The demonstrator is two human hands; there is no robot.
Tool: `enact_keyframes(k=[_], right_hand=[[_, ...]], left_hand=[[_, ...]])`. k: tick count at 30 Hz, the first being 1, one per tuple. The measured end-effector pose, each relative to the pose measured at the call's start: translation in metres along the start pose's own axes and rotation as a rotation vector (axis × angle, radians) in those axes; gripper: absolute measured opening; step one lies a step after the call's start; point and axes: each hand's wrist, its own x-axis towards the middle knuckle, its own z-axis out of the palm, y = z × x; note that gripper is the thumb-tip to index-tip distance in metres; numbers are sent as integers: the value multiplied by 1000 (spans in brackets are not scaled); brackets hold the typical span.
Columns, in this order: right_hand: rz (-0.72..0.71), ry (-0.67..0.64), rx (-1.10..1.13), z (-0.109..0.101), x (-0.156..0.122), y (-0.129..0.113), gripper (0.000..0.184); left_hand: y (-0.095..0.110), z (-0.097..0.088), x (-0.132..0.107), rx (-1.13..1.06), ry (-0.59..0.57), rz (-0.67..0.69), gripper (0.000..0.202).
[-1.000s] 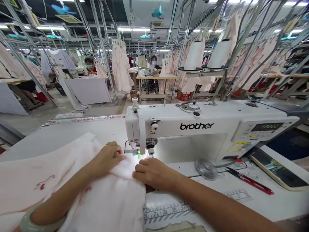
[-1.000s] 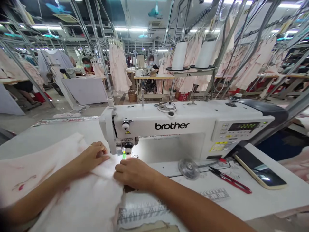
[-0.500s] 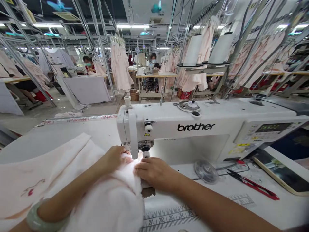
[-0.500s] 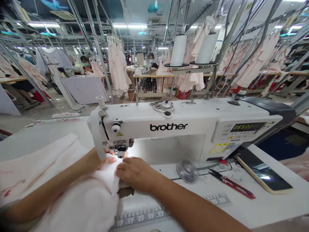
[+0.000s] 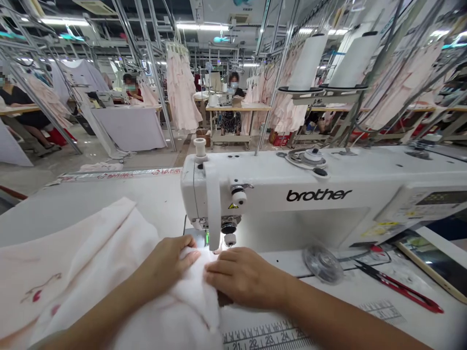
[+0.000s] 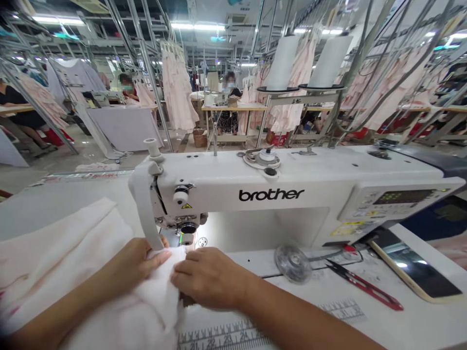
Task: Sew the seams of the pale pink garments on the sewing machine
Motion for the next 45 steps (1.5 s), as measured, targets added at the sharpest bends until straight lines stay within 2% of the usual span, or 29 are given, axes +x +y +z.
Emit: enact_keyframes(k=[3,7,10,16,19,23,29,34,39,45], right_hand=[[26,17,6,4,-1,5,11],[-53,-23,-222,11,-2,9,12],[-32,-23,-304,10,-2,8,14],[121,-165,-238,1,4,1,16],[160,-210,-197,-2,6,-1,14],[171,-221,-196,-2,6,-1,11],[169,-206,-203,1,3,2,8],[165,-190,-221,1,2,2,10],[167,-220,-248,-2,4,-1,11],[170,-225,-242,0,4,-1,10]], left_hand=[[2,-1,2,22,15,-23,23],[8,0,2,37,14,-39,18],[11,0,1,38,-4,-59,17],[14,-1,1,51,0,-81,18],[13,3,3,133,46,-51,16],[13,10,7,243,110,-19,10],[22,8,10,337,99,-34,9],[27,6,6,339,74,-97,14],[25,16,1,304,171,-172,15],[21,23,4,230,216,-131,13]])
